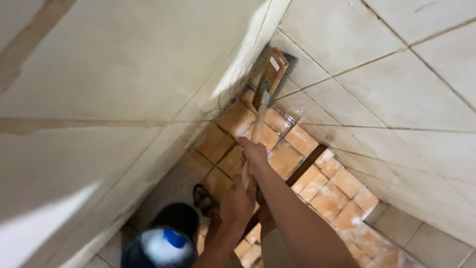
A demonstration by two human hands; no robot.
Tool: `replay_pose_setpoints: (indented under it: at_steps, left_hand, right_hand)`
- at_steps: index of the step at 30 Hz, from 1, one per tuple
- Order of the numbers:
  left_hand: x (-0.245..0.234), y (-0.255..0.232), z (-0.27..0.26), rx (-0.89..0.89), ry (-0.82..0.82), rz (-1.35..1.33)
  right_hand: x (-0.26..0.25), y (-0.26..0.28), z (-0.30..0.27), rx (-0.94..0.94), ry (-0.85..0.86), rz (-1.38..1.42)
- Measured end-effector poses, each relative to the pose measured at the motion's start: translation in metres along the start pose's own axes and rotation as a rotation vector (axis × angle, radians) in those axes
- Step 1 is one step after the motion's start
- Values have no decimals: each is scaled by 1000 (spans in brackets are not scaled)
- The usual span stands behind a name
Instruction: The person scrubs a tiled floor using a long-handled scrub brush and soapy water from a black bucket, moving across the room near a toilet and tiled walls.
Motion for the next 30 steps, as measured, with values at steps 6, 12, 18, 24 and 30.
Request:
replay_pose_setpoints:
  at_steps: [6,12,18,24,30]
  left_hand:
    - [48,38,16,-132,38,-20]
    - [83,90,34,-198,84,-335]
    - [93,119,29,-47,243,-465]
    - [69,108,40,-60,188,-505]
    - [57,64,66,-11,133,-483]
  right_hand:
    - [5,-6,-14,-124,-85,-47]
    - [16,-6,-6,-186,-205,-108]
    - [9,-4,65,-232,-118,-51]
    - [23,2,47,-255,-239,-212]
    - [29,23,17,-223,-227,-93]
Point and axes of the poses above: each hand's wrist, its own z-axis towards the middle knuckle, its own x-axis out of the palm, y = z × x, the point moved 2 cm from there along z, towards the middle knuckle, and after that the axes turned 7 degrees about -y, right-handed, at the moved point
